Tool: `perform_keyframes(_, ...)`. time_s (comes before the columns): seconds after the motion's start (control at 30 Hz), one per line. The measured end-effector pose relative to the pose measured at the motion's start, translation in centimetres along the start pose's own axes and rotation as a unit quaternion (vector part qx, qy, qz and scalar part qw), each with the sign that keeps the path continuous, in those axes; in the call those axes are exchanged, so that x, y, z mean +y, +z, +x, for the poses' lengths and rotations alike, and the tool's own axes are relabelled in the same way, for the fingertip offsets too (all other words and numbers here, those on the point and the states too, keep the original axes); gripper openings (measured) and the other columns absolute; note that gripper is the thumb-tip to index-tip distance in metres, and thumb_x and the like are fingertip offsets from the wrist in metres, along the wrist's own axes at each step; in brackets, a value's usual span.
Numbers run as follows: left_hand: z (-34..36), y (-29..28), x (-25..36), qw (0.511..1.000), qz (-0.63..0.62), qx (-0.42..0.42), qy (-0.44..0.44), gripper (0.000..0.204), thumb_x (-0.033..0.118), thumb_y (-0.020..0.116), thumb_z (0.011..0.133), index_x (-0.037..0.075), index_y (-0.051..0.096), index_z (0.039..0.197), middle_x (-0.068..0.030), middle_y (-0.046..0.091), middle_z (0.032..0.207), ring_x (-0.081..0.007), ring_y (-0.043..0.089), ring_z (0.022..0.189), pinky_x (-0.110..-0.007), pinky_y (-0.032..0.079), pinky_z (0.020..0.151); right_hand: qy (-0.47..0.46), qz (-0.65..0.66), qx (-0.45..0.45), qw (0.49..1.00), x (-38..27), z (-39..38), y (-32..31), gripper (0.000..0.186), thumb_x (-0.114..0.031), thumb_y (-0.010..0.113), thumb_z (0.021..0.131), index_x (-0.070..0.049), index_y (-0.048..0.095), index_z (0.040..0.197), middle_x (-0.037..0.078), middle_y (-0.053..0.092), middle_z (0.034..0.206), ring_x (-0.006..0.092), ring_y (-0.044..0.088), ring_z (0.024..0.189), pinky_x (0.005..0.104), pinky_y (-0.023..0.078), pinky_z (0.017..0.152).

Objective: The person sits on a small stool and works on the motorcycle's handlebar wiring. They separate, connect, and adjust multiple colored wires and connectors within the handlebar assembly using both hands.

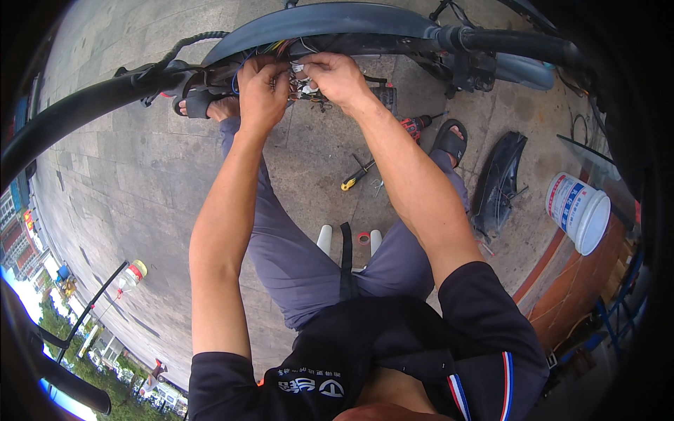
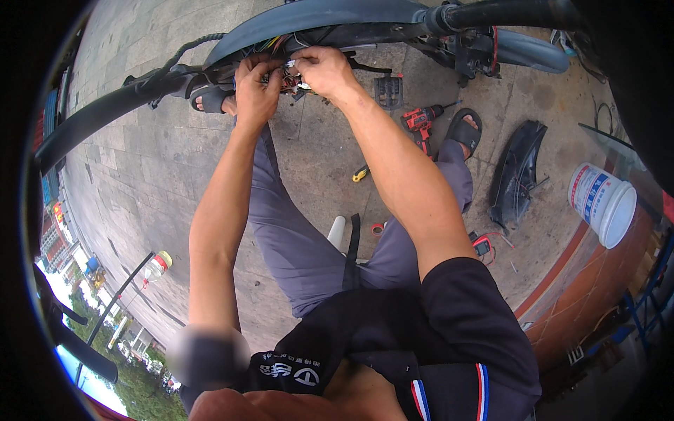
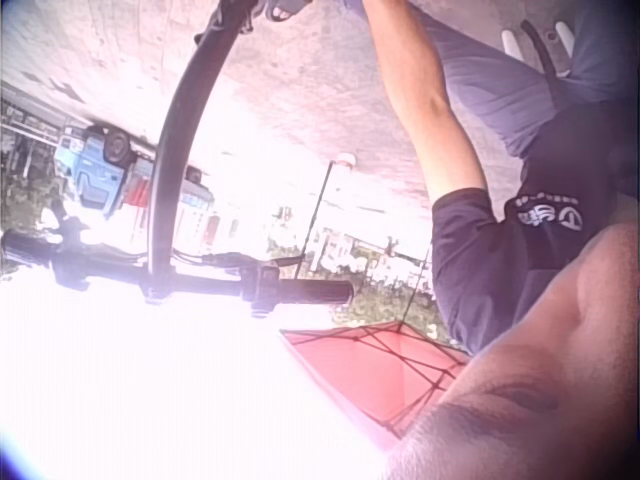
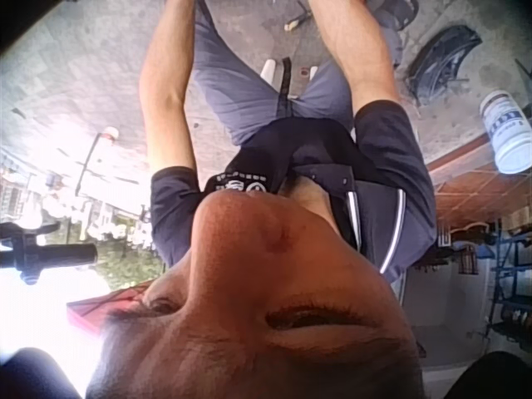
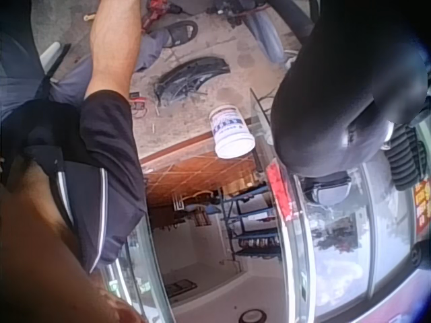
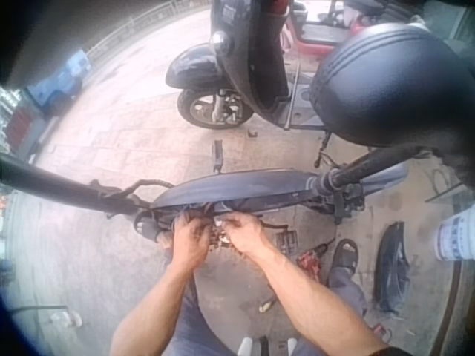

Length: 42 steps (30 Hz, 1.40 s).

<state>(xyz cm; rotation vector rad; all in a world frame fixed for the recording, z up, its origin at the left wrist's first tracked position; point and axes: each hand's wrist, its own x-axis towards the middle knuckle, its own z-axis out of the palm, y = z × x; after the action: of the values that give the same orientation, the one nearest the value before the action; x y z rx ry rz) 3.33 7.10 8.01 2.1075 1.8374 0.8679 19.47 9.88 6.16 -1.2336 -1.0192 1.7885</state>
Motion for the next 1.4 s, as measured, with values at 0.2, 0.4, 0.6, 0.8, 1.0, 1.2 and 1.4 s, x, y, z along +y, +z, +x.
perform_keyframes(0.2,0.0,-0.1,0.1,1.0,0.0,-0.001,-0.001,0.016,0.012,0.067,0.079,0.007,0.074,0.093,-0.0133,0.063,0.106,-0.0328,0.055,0.103,-0.041,0.042,0.092,-0.027,-0.028,0.01,0.999,0.3,0.2,0.0,0.021,-0.008,0.061,0.09,0.0,0.068,0.107,0.004,0.07,0.088,0.0091,0.055,0.069,0.0239,0.047,0.064)
perform_keyframes(0.4,0.1,-0.2,0.0,1.0,-0.002,-0.007,0.006,0.016,0.012,0.067,0.079,0.006,0.074,0.092,-0.0135,0.063,0.105,-0.0332,0.055,0.103,-0.042,0.042,0.092,-0.028,-0.022,0.02,0.999,0.9,0.6,-0.1,0.017,-0.006,0.063,0.089,0.0,0.069,0.104,0.003,0.068,0.087,0.0088,0.056,0.072,0.0242,0.047,0.065)
perform_keyframes(0.6,0.1,-0.4,0.0,1.0,0.0,-0.02,0.006,0.017,0.013,0.066,0.08,0.005,0.074,0.093,-0.0142,0.062,0.107,-0.0343,0.053,0.105,-0.042,0.042,0.093,-0.032,-0.026,0.01,0.999,1.0,0.6,-0.3,0.018,-0.005,0.061,0.09,0.002,0.068,0.105,0.005,0.068,0.089,0.0083,0.057,0.074,0.0241,0.047,0.066)
perform_keyframes(0.8,0.3,-0.5,-0.2,0.999,0.013,-0.042,0.011,0.019,0.014,0.064,0.081,0.004,0.073,0.094,-0.0153,0.061,0.111,-0.0358,0.052,0.106,-0.043,0.041,0.094,-0.043,-0.044,0.014,0.998,1.1,0.5,-0.2,0.018,-0.004,0.061,0.09,0.002,0.068,0.105,0.005,0.068,0.091,0.0089,0.057,0.076,0.0243,0.047,0.068)
perform_keyframes(1.0,0.3,-0.5,-0.3,0.998,0.024,-0.052,0.024,0.02,0.014,0.062,0.082,0.003,0.073,0.094,-0.0161,0.06,0.113,-0.0374,0.051,0.107,-0.044,0.041,0.094,-0.064,-0.04,0.018,0.997,1.3,0.8,-0.3,0.017,-0.003,0.061,0.09,0.002,0.068,0.104,0.005,0.068,0.092,0.0094,0.059,0.078,0.0242,0.048,0.069)
perform_keyframes(1.2,0.4,-0.5,-0.3,0.997,0.035,-0.058,0.03,0.02,0.013,0.061,0.082,0.002,0.073,0.094,-0.0167,0.059,0.115,-0.0378,0.051,0.108,-0.044,0.04,0.095,-0.079,-0.086,0.018,0.993,1.4,0.8,-0.3,0.016,-0.003,0.06,0.09,0.001,0.068,0.103,0.005,0.068,0.091,0.009,0.059,0.079,0.0241,0.049,0.07)
perform_keyframes(1.4,0.5,-0.7,-0.4,0.996,0.038,-0.079,0.034,0.021,0.014,0.06,0.082,0.002,0.073,0.095,-0.0167,0.058,0.117,-0.0378,0.051,0.109,-0.045,0.04,0.096,-0.065,-0.119,0.016,0.991,1.1,0.7,-0.4,0.017,-0.005,0.061,0.089,0.001,0.068,0.104,0.004,0.069,0.089,0.0093,0.061,0.079,0.025,0.049,0.07)
